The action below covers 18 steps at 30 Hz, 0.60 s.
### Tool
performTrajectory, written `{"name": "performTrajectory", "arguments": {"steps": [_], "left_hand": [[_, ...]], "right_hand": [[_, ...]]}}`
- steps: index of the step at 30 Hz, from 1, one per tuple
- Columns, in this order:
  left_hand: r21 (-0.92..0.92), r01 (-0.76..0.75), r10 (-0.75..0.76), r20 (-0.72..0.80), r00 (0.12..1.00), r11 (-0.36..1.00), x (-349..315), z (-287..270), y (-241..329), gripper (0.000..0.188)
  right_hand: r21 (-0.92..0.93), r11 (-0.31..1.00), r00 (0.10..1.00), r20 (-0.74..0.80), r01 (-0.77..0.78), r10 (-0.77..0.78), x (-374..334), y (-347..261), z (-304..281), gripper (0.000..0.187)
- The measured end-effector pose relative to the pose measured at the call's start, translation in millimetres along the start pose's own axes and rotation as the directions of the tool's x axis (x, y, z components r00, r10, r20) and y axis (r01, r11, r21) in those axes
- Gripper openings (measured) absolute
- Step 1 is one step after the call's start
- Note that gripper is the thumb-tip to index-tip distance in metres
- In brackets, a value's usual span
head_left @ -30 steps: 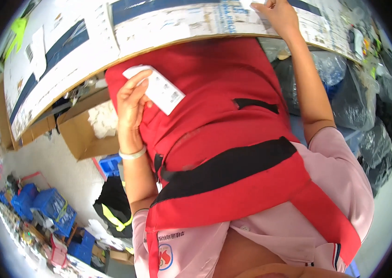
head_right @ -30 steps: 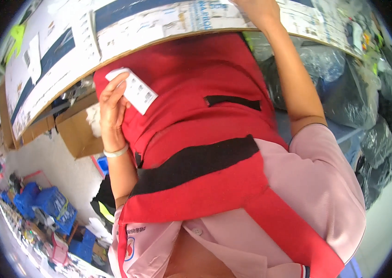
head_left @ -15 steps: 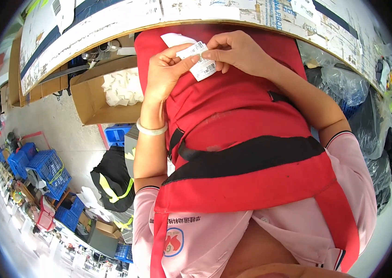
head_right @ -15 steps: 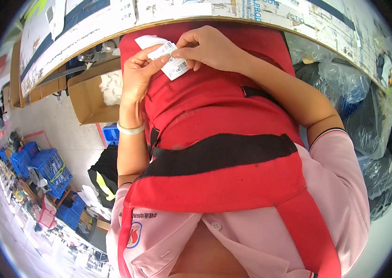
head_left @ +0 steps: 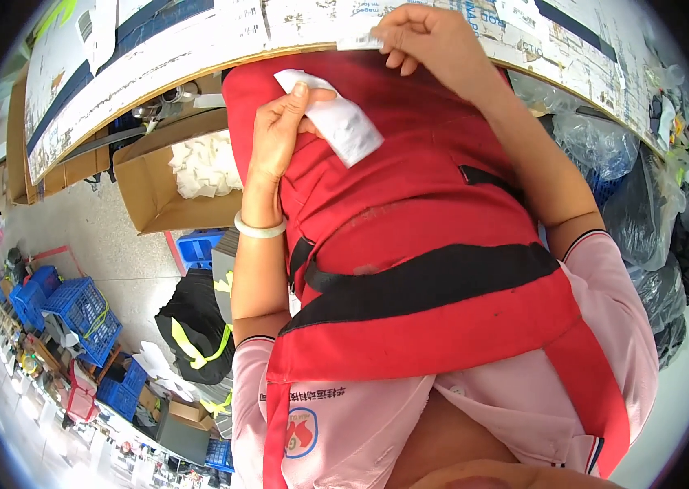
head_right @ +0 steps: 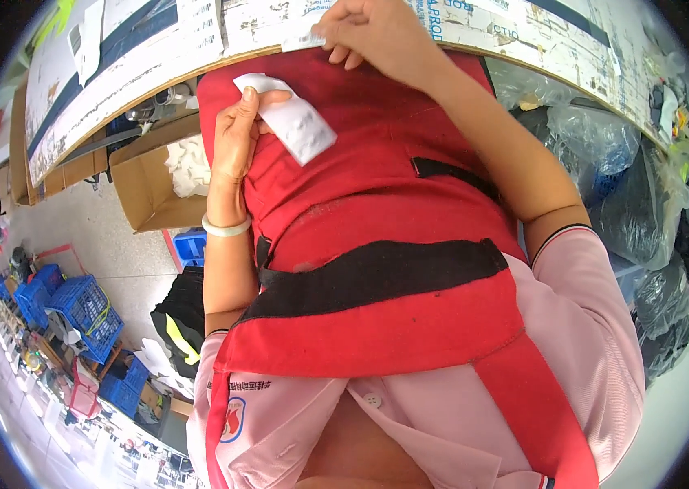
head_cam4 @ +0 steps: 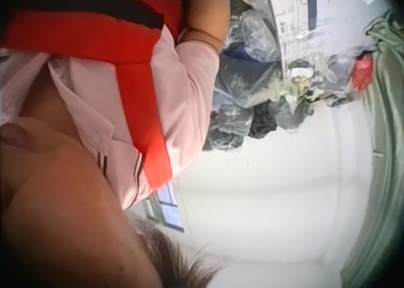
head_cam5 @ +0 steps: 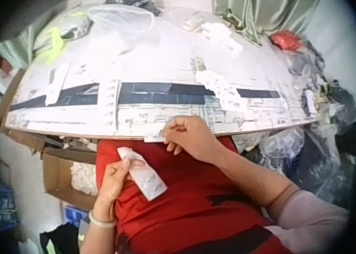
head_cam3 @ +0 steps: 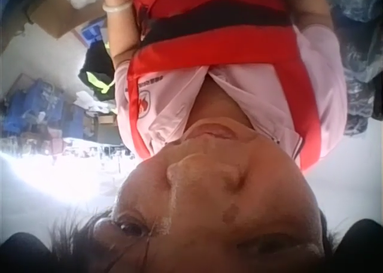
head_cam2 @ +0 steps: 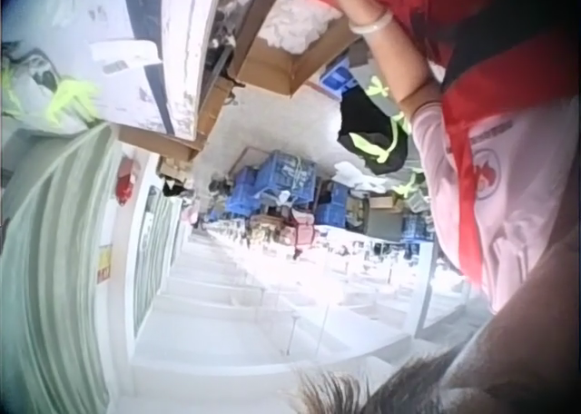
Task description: The recorder is inspecting and handling several small adhesive labels on a table.
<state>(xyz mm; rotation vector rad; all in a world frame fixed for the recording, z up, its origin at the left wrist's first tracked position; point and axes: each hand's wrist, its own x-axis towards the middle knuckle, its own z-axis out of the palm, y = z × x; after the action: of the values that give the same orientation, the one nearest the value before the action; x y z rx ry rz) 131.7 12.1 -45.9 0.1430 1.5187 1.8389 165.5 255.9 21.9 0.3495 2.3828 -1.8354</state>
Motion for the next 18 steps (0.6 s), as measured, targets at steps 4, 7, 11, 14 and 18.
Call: {"name": "performTrajectory", "arguments": {"steps": [4, 7, 11, 14, 18], "left_hand": [[-0.002, 0.019, -0.019, 0.009, 1.000, 1.000, 0.6, 1.2, 1.6, 0.040], [0.019, 0.040, -0.040, 0.004, 0.999, 0.999, 0.6, 1.5, 1.4, 0.037], [0.000, 0.043, -0.043, -0.003, 0.999, 0.999, 0.2, 0.7, -0.1, 0.035], [-0.006, 0.035, -0.035, 0.003, 0.999, 0.999, 1.2, 1.0, -1.0, 0.035], [-0.019, 0.033, -0.033, -0.009, 0.999, 0.999, 1.0, 1.2, -1.3, 0.032]], "right_hand": [[0.106, 0.992, 0.997, -0.021, -0.074, 0.077, 18.6, 0.9, -16.7, 0.017], [0.136, 0.985, 0.995, 0.023, -0.102, 0.100, 23.3, 2.4, -17.4, 0.016], [0.091, 0.989, 0.993, 0.020, -0.120, 0.119, 25.2, -4.8, -14.0, 0.017], [0.108, 0.988, 0.994, 0.012, -0.112, 0.112, 27.0, -0.3, -14.7, 0.017], [0.132, 0.984, 0.992, 0.004, -0.123, 0.123, 26.1, -1.7, -12.4, 0.017]]}}
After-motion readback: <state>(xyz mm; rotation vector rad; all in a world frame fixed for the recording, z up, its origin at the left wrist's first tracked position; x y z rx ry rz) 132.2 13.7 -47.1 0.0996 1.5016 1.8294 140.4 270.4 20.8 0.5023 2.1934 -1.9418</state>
